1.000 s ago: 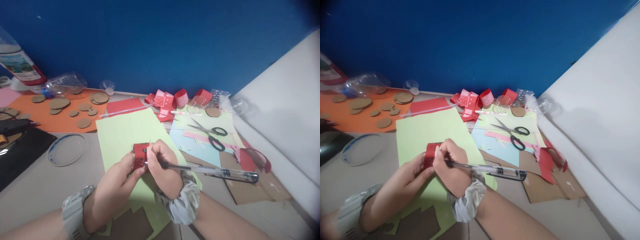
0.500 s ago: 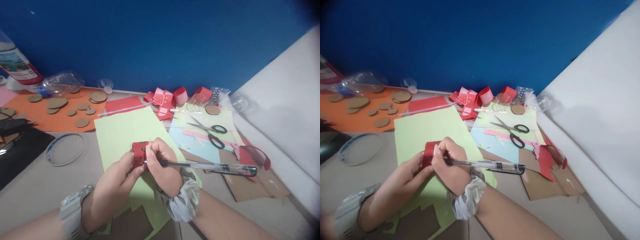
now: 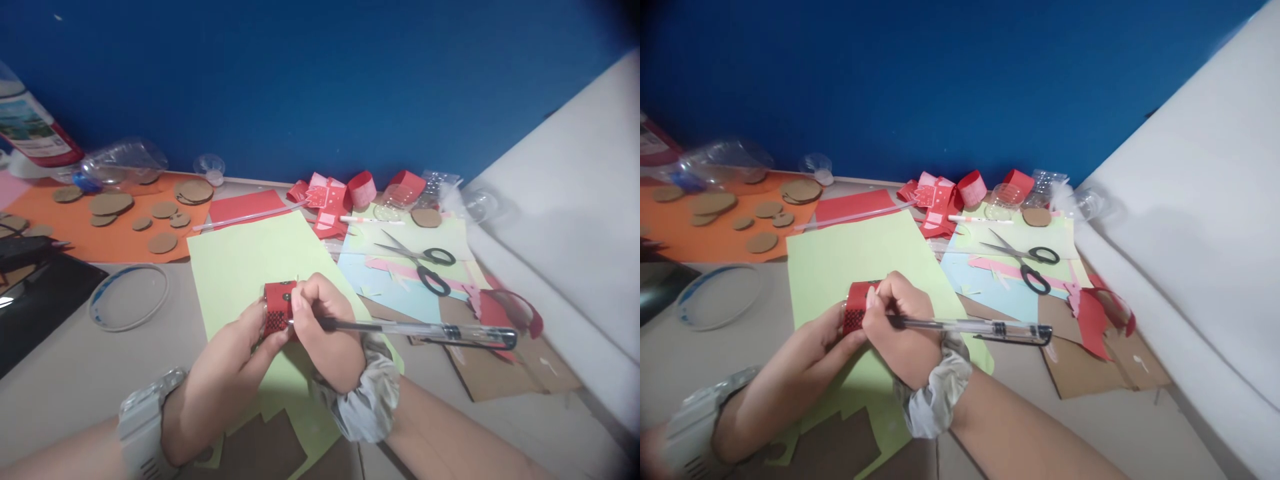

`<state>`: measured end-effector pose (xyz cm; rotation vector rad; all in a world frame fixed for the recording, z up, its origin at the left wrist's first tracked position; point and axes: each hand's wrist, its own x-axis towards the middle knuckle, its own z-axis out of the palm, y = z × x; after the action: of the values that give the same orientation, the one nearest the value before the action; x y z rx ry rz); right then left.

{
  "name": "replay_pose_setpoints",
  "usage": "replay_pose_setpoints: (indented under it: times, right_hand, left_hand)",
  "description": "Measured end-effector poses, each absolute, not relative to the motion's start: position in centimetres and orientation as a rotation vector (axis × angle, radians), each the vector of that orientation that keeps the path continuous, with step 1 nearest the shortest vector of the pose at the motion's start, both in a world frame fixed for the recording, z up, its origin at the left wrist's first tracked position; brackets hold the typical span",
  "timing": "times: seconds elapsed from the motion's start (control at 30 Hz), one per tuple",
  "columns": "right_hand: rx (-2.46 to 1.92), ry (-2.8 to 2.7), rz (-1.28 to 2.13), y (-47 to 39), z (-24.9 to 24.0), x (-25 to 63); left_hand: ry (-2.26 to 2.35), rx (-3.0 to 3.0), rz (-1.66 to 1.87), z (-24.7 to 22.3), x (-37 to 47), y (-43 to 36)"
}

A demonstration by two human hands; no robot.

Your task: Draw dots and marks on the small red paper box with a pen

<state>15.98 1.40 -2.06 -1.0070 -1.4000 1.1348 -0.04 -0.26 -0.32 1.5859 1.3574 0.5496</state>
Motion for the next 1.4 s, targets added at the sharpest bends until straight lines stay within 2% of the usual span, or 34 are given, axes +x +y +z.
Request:
replay_pose_setpoints:
  times: [1.4]
  right_hand:
    - [-1.042,-1.386,1.13,1.57,-1.69,15.93]
  left_hand:
    - [1.375,1.577,0.543,-0.08,-0.04,-0.33]
